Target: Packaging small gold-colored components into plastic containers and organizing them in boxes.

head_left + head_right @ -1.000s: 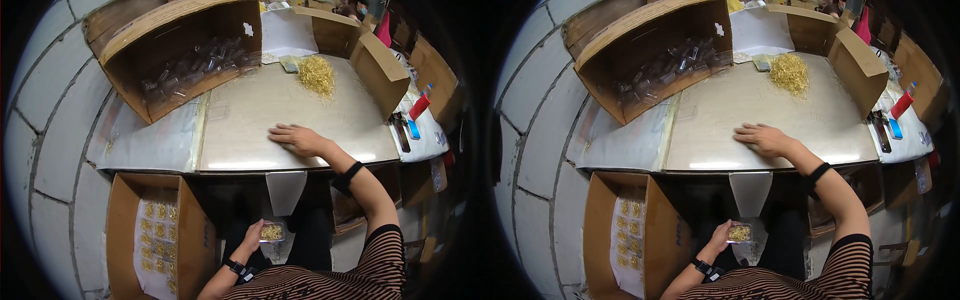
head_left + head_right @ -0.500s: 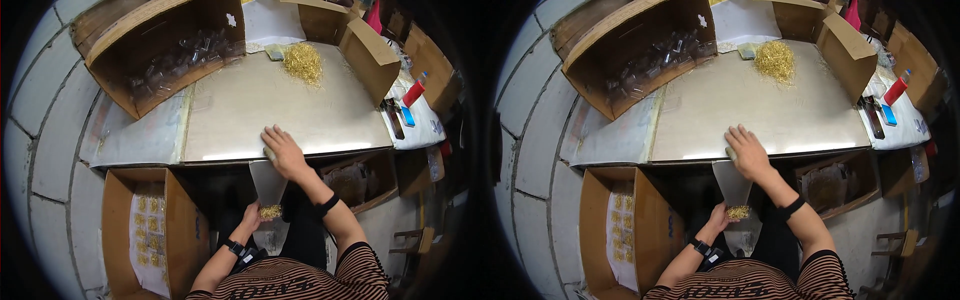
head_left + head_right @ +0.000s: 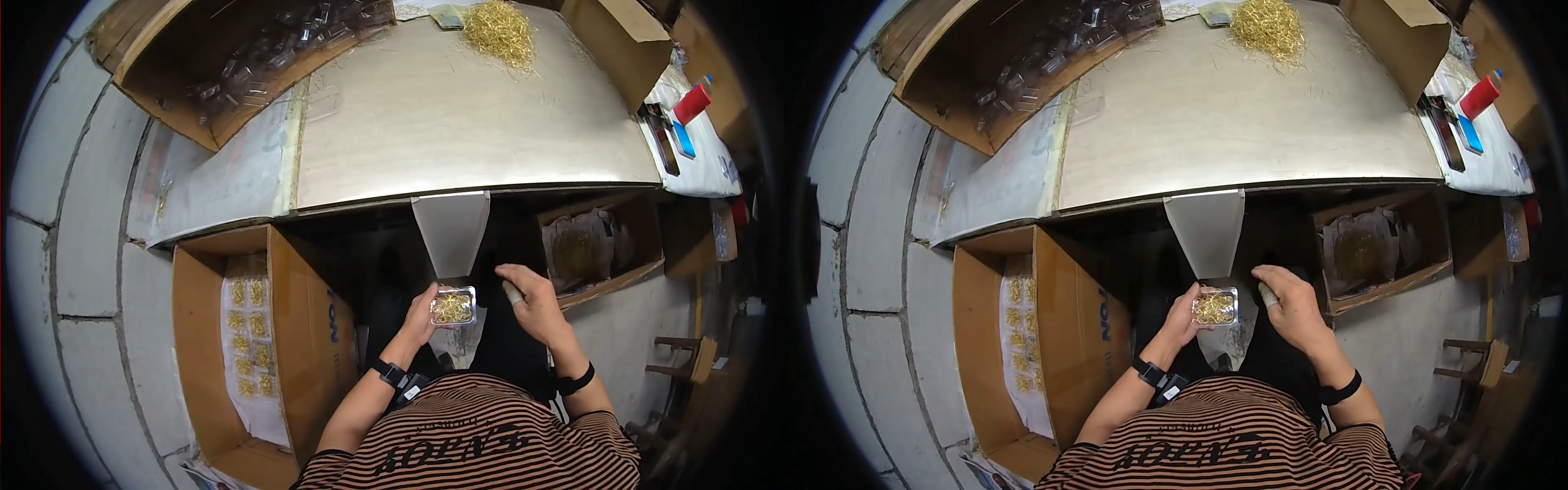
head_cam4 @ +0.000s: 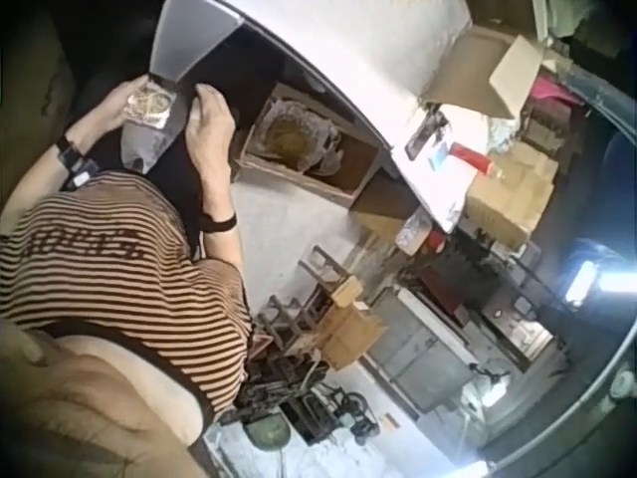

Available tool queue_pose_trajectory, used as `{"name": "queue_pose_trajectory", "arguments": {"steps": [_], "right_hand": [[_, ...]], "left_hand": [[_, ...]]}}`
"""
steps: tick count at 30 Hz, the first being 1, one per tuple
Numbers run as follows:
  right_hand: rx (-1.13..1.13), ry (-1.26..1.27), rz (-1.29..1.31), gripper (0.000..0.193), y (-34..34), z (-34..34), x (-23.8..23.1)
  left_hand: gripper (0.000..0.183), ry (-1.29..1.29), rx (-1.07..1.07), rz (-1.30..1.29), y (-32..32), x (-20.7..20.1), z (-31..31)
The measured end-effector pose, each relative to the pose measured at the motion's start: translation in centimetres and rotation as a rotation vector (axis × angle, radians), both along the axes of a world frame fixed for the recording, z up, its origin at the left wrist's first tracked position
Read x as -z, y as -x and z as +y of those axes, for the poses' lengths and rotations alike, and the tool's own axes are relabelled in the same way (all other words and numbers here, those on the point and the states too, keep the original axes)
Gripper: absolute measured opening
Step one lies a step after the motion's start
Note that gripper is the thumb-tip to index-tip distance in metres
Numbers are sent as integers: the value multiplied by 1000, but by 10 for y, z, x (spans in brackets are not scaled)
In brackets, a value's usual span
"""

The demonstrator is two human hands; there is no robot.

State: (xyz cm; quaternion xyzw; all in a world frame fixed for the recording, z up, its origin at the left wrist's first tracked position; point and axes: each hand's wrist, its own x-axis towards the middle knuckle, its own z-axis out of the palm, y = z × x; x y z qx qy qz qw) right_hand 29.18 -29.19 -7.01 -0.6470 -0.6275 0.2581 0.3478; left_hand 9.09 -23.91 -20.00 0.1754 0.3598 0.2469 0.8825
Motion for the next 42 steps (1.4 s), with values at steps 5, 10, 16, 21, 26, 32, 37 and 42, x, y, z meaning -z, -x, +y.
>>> {"name": "queue_pose_trajectory", "arguments": {"steps": [5, 10, 16, 21, 26, 32, 37, 42], "right_hand": [[-65, 12, 49, 30, 29, -9, 14], [-170, 304, 9, 35, 59, 8, 19], [-369, -113, -450, 45, 75, -4, 16], [-417, -224, -213, 42, 73, -8, 10], [-262, -260, -27, 38, 67, 0, 1], [-138, -27, 57, 18, 65, 27, 1], [-87, 38, 369, 8, 75, 27, 14], [62, -34, 564, 5, 75, 23, 19]], "left_hand": [[45, -96, 7, 13, 13, -21, -9], [46, -201, 8, 77, 20, -42, -11], [44, -160, -205, 74, 23, -54, -9], [45, -214, -254, 73, 20, -62, -9], [48, -235, -181, 22, 26, -81, -9], [48, -290, -125, 125, 24, -84, -14], [47, -323, -117, 102, 21, -82, -16], [47, -312, -147, 119, 19, -92, -12]]}}
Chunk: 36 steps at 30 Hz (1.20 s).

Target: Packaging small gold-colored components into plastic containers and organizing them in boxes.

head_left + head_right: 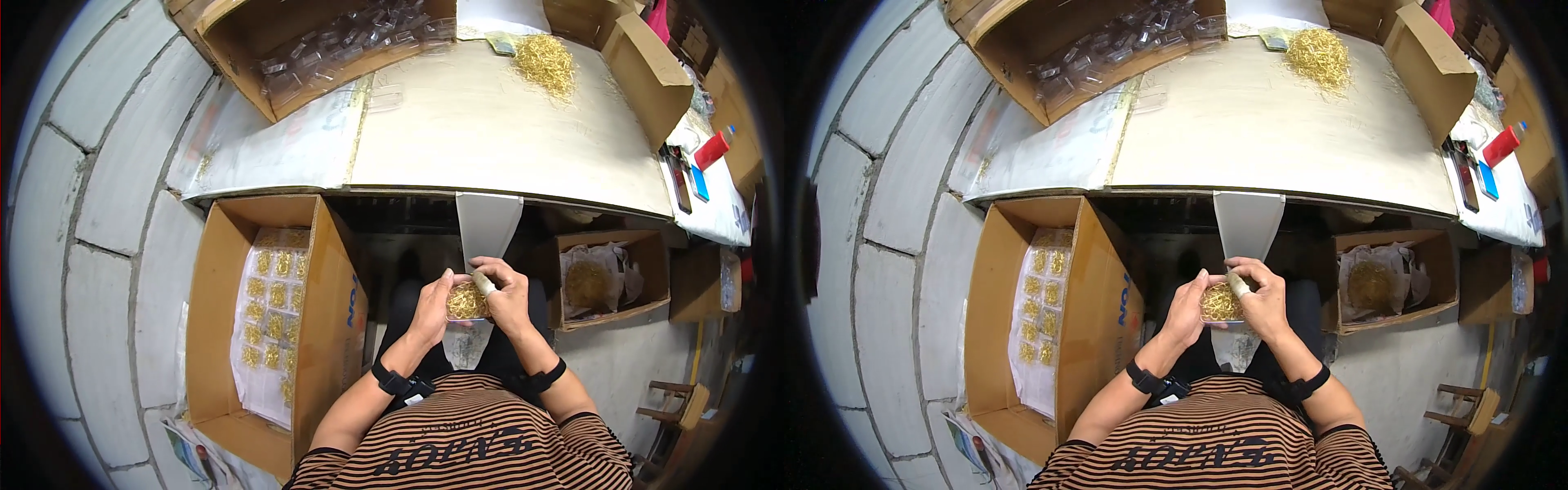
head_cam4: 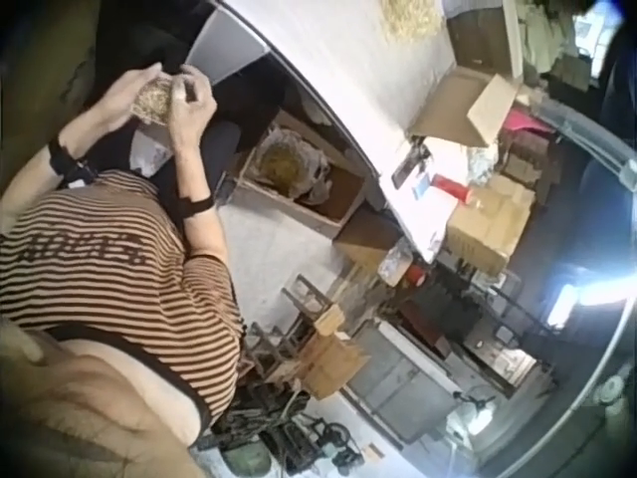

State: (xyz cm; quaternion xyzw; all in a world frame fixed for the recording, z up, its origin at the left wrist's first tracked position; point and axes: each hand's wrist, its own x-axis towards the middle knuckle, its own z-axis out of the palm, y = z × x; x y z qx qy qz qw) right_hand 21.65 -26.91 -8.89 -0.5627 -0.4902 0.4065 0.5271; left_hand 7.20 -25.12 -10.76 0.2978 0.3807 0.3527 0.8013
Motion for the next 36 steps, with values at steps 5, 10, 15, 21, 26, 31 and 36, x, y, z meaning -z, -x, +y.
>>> {"name": "queue_pose_trajectory", "arguments": {"steps": [5, 10, 15, 21, 26, 31, 36], "right_hand": [[-77, -1, -301, 15, -2, -7, -4], [-132, -30, -428, 26, -7, -8, -10], [-184, 4, -416, 34, -2, -6, -3], [-299, -23, -396, 33, -3, -7, -2], [-231, -161, -718, 37, -6, -9, -7], [-223, -225, -901, 53, 8, -8, -21], [-411, -211, -1077, 62, 15, -5, -30]], "left_hand": [[47, -13, -98, -8, 4, 1, 3], [41, 16, -114, -17, 3, 5, 4], [36, 35, -132, -59, 0, 9, 5], [30, 24, -93, -27, 2, 7, 5], [25, 17, -168, -69, 5, 11, 7], [24, 48, -173, -142, 11, 6, 9], [26, -25, -260, -98, 17, 11, 11]]}}
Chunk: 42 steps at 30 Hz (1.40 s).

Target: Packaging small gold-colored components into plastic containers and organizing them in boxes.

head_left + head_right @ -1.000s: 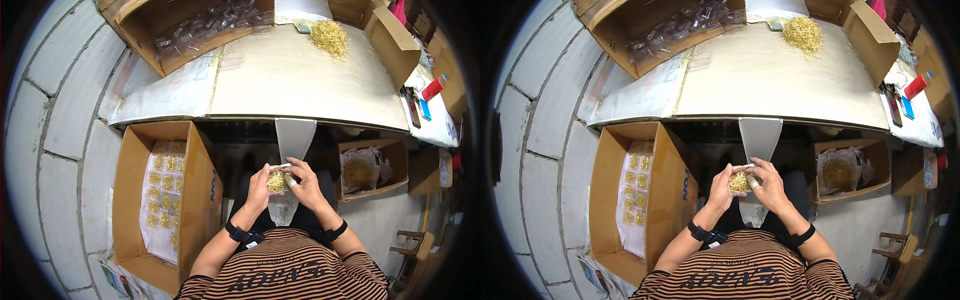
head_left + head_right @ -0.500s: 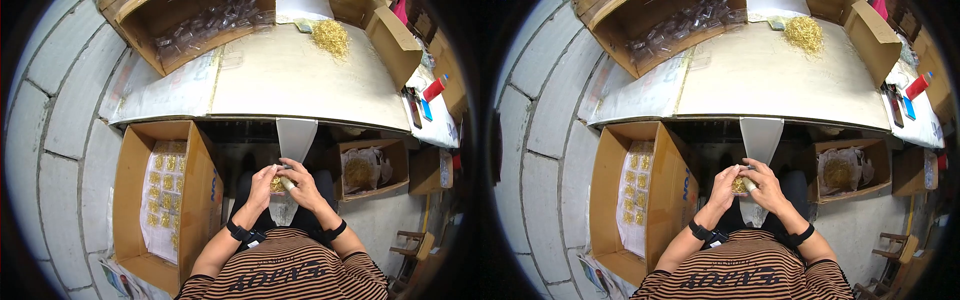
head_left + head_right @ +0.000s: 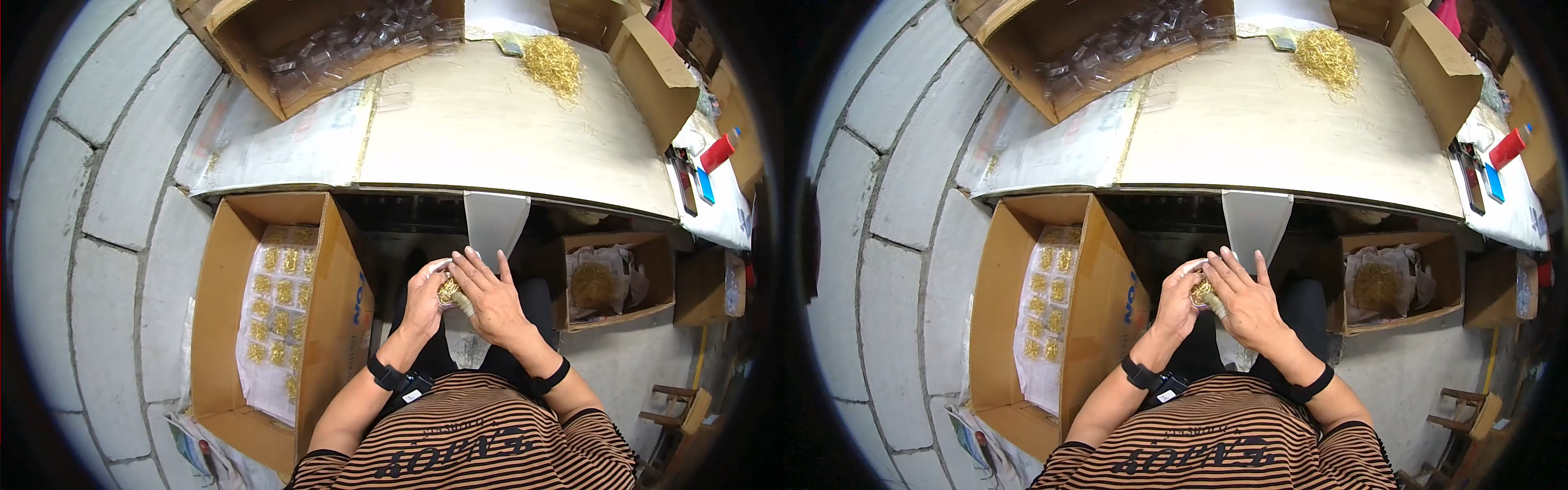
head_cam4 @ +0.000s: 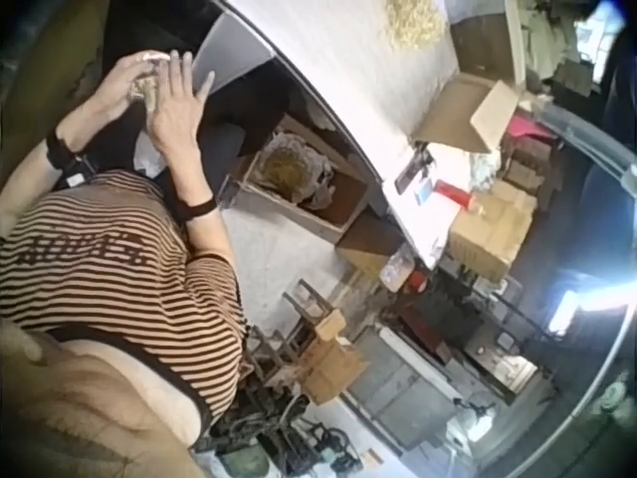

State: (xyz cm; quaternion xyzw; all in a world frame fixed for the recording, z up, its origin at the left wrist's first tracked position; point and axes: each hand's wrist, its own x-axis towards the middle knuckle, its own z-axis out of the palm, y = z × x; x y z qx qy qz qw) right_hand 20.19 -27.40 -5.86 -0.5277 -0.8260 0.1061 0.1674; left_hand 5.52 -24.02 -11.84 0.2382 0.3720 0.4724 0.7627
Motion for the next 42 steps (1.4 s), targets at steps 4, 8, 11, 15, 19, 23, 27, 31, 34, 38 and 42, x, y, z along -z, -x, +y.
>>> {"name": "queue_pose_trajectory", "arguments": {"steps": [4, 8, 11, 15, 19, 23, 27, 31, 34, 38, 42], "right_hand": [[43, -91, 145, 61, 2, -1, 0], [52, -80, 288, 58, 4, -1, -18], [48, -82, 188, 57, 2, 2, -22], [44, -109, 119, 55, 5, 4, -13], [42, -107, 173, 53, 6, 3, -17], [-77, -109, 14, 53, 8, 0, -18], [-81, -141, 131, 45, 7, 3, -11], [-74, -138, 211, 39, 10, 4, -19], [-65, -155, 358, 40, 6, 6, -16], [23, -141, 392, 40, 4, 17, -19], [-134, -142, 231, 39, 7, 21, -13]], "left_hand": [[30, 27, 89, -47, 7, -20, 5], [45, 2, 194, -390, 19, -26, 6], [54, -84, 287, -481, 24, -39, 5], [62, -161, 331, -250, 30, -39, 2], [61, -76, 283, -122, 29, -42, 2], [44, -104, 238, -193, 34, -40, 1], [36, -4, 220, -312, 34, -39, 4], [33, -67, 134, -119, 29, -36, 3], [32, -70, 117, 6, 28, -37, 3], [33, -22, 118, 25, 29, -46, 2], [33, -30, 98, -16, 31, -41, 2]]}}
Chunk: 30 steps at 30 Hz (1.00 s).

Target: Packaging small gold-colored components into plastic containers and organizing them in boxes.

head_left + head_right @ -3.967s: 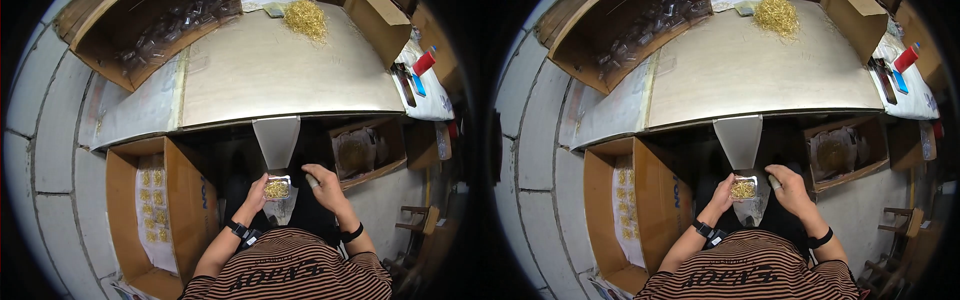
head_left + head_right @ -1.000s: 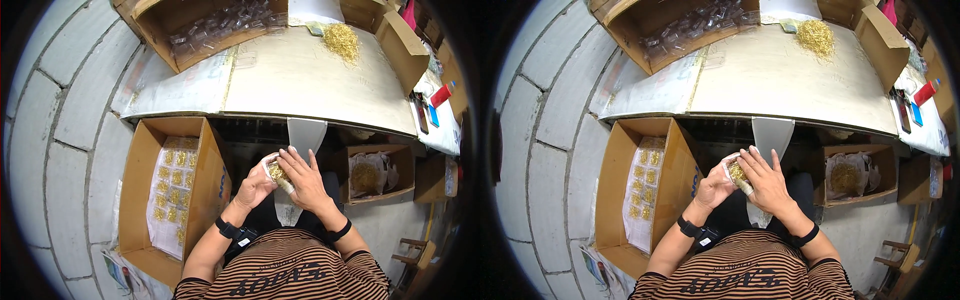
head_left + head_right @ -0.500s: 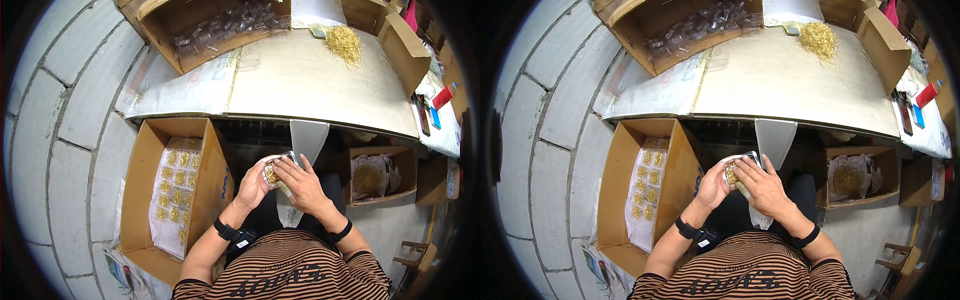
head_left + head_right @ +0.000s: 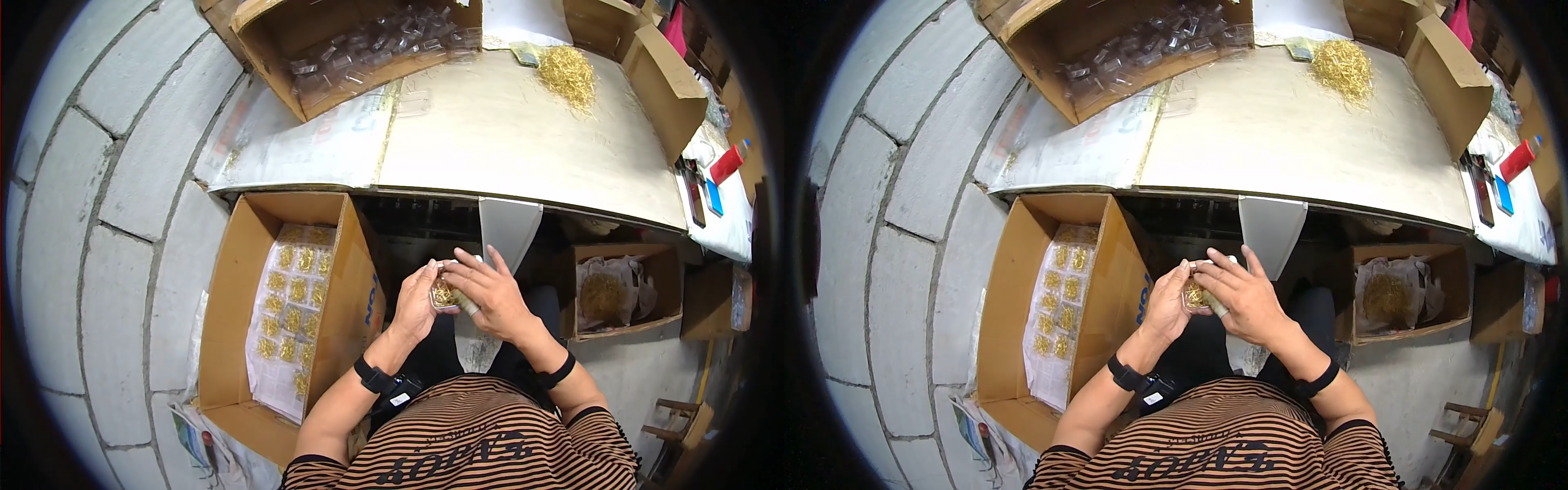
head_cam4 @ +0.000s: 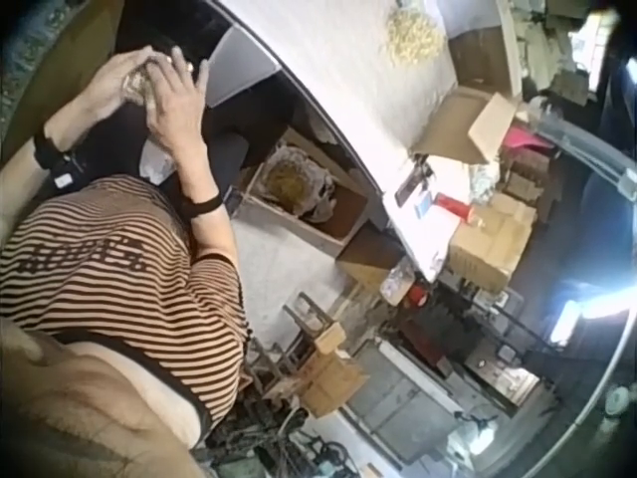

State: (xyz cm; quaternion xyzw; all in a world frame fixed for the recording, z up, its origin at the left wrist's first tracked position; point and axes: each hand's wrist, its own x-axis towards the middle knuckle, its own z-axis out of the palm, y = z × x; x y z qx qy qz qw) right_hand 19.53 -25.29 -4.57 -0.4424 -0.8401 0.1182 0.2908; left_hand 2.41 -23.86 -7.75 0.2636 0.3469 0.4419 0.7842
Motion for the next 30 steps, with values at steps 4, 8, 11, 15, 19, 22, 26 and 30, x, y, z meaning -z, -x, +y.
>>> {"name": "queue_pose_trajectory", "arguments": {"steps": [4, 8, 11, 15, 19, 22, 26, 30], "right_hand": [[-83, 47, 70, 37, 3, -1, 1], [5, -42, -121, 46, 6, -4, -3], [-24, -34, -56, 49, 7, -7, -2], [-46, -25, 0, 51, 15, -5, -3], [-87, -3, 253, 52, 7, -1, 2], [85, -104, 121, 52, 2, -4, -7], [-43, -16, -141, 52, 14, -13, -4], [15, -34, -119, 54, 15, -12, -8]], "left_hand": [[34, -13, -16, -23, 2, 6, 0], [36, -26, -37, 1, 0, 3, 1], [36, -32, -71, 55, -2, -6, 5], [38, -91, -106, 102, -5, 8, 7], [37, -36, -59, 16, -3, -12, 7], [35, -7, -38, 47, 1, -16, 7], [27, -81, -138, 133, 3, 4, 8], [20, -14, -141, 133, 3, -8, 8]]}}
